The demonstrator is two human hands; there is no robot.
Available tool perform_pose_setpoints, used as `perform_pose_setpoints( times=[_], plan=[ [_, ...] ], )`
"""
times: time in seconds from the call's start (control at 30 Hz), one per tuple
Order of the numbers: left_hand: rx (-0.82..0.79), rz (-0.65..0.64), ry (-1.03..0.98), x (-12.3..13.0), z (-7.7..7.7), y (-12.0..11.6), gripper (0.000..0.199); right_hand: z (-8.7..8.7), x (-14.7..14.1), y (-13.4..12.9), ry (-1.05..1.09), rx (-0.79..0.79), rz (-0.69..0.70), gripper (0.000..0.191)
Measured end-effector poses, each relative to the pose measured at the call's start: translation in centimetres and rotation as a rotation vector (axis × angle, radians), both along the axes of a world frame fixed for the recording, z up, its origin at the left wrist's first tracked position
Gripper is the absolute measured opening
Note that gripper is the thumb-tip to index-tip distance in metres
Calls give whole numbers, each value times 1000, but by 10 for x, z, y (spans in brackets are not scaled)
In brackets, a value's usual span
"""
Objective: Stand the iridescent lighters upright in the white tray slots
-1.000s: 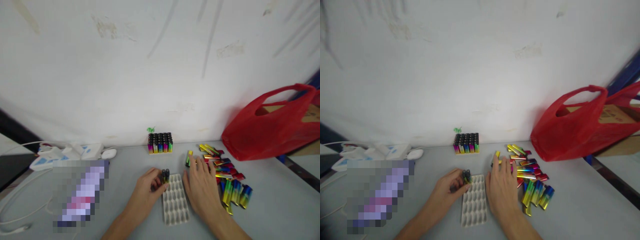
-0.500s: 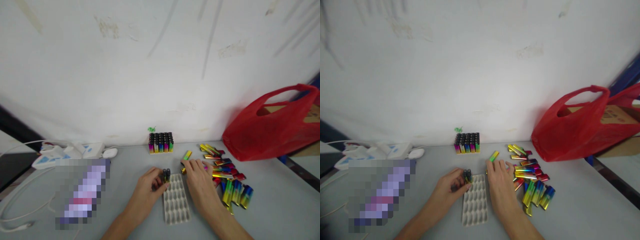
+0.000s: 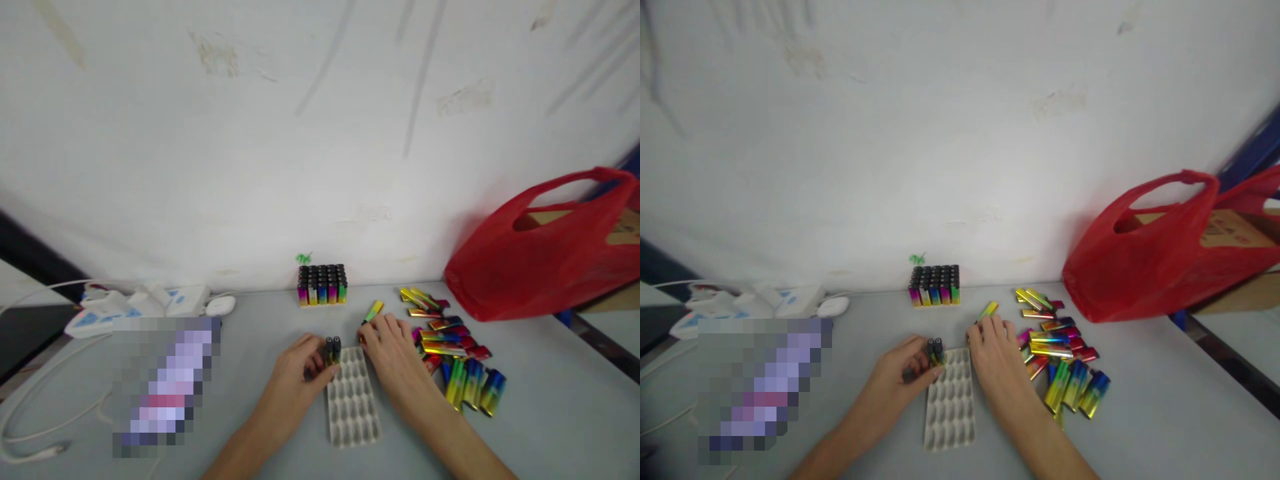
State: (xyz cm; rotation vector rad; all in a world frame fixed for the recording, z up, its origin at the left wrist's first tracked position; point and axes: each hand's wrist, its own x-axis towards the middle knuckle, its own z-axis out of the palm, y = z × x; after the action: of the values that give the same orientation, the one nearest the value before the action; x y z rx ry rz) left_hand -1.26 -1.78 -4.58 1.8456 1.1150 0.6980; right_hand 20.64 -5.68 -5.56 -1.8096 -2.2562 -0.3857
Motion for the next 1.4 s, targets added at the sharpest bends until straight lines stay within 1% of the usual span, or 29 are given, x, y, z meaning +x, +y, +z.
perform_pose_setpoints(
  times=[0.07, 0.17, 0.3, 0.37, 0.47, 0.6, 0.67, 0.77, 0.9, 1.07, 1.13, 1.23, 1.3, 1.4],
  plan=[
    [0, 5, -4, 0, -1, 0, 22, 0, -1, 1, 42, 12, -6, 10],
    [-4, 4, -6, 0, 0, 0, 22, 2, -2, 2, 125, 19, -54, 15],
    [-18, -7, -3, 1, 2, 0, 21, 8, -2, 1, 187, -46, -132, 18],
    [-18, -4, 0, 1, 2, 0, 21, 10, -1, 0, 192, -75, -154, 22],
    [-13, 0, 7, 1, 3, 0, 21, 14, 1, -2, 142, -132, -170, 35],
    [-9, -3, 5, 0, 2, 1, 21, 20, 1, -1, 37, -199, -194, 60],
    [-10, -3, 7, 0, 1, 1, 21, 22, 1, -1, 6, -205, -213, 66],
    [-5, -6, 11, -1, -1, 1, 20, 23, 1, 0, -27, -234, -236, 69],
    [9, -7, 23, 0, -2, 2, 22, 25, 4, 0, -41, -253, -269, 64],
    [14, -11, 23, -1, 1, 2, 24, 31, 3, -3, -63, -261, -370, 51],
    [14, -11, 18, -1, 1, 1, 24, 31, 2, -5, -64, -246, -425, 43],
    [8, -15, 8, -2, 1, 1, 22, 30, 3, -8, -66, -178, -491, 31],
    [8, -16, 6, -2, 1, 0, 21, 28, 6, -9, -67, -111, -527, 27],
    [4, -14, 2, -1, 2, 0, 22, 26, 9, -9, -38, -8, -515, 21]
  ],
)
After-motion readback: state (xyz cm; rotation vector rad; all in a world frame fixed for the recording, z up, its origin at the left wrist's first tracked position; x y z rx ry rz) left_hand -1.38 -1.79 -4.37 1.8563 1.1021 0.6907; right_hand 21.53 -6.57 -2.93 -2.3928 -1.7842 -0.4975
